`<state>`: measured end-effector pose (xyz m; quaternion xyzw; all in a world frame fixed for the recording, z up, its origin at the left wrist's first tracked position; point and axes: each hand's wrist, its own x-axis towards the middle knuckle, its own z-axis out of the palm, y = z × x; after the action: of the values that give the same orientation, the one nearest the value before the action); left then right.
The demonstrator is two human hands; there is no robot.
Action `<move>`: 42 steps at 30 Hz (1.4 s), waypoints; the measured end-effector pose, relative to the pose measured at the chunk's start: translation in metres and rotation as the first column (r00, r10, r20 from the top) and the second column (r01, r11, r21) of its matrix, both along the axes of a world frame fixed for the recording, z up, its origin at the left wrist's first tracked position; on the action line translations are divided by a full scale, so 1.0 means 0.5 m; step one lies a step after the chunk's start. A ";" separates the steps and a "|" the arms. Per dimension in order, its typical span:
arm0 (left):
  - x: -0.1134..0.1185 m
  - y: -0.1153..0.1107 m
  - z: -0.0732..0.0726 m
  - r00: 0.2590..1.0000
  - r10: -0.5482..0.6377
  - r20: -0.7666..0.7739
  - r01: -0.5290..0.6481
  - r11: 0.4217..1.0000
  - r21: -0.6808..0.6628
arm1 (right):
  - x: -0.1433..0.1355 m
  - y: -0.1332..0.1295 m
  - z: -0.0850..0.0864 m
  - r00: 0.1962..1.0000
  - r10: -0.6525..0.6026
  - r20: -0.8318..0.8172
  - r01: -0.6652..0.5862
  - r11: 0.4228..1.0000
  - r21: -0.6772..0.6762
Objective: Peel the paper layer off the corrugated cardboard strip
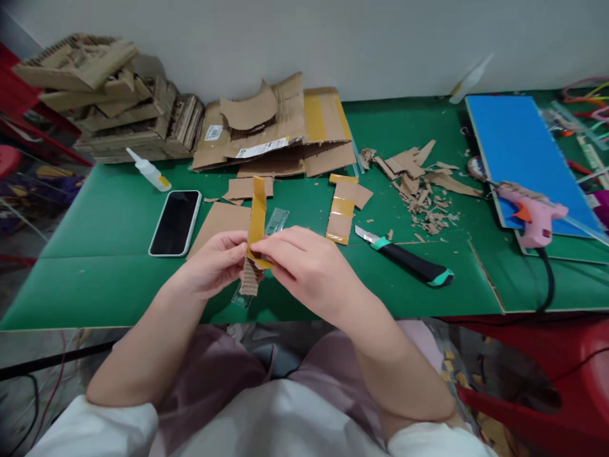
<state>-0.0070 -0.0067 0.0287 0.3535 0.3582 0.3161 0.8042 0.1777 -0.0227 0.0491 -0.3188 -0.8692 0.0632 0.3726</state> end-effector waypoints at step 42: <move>-0.255 0.166 -0.173 0.055 0.895 -0.442 0.014 0.442 0.897 | -0.006 0.006 -0.006 0.994 -0.094 -0.063 0.096 0.995 0.039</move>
<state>-0.1345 0.0765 -0.0576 0.5858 0.6959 0.4141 0.0333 0.1745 -0.0199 0.0462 -0.3498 -0.8424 0.0368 0.4082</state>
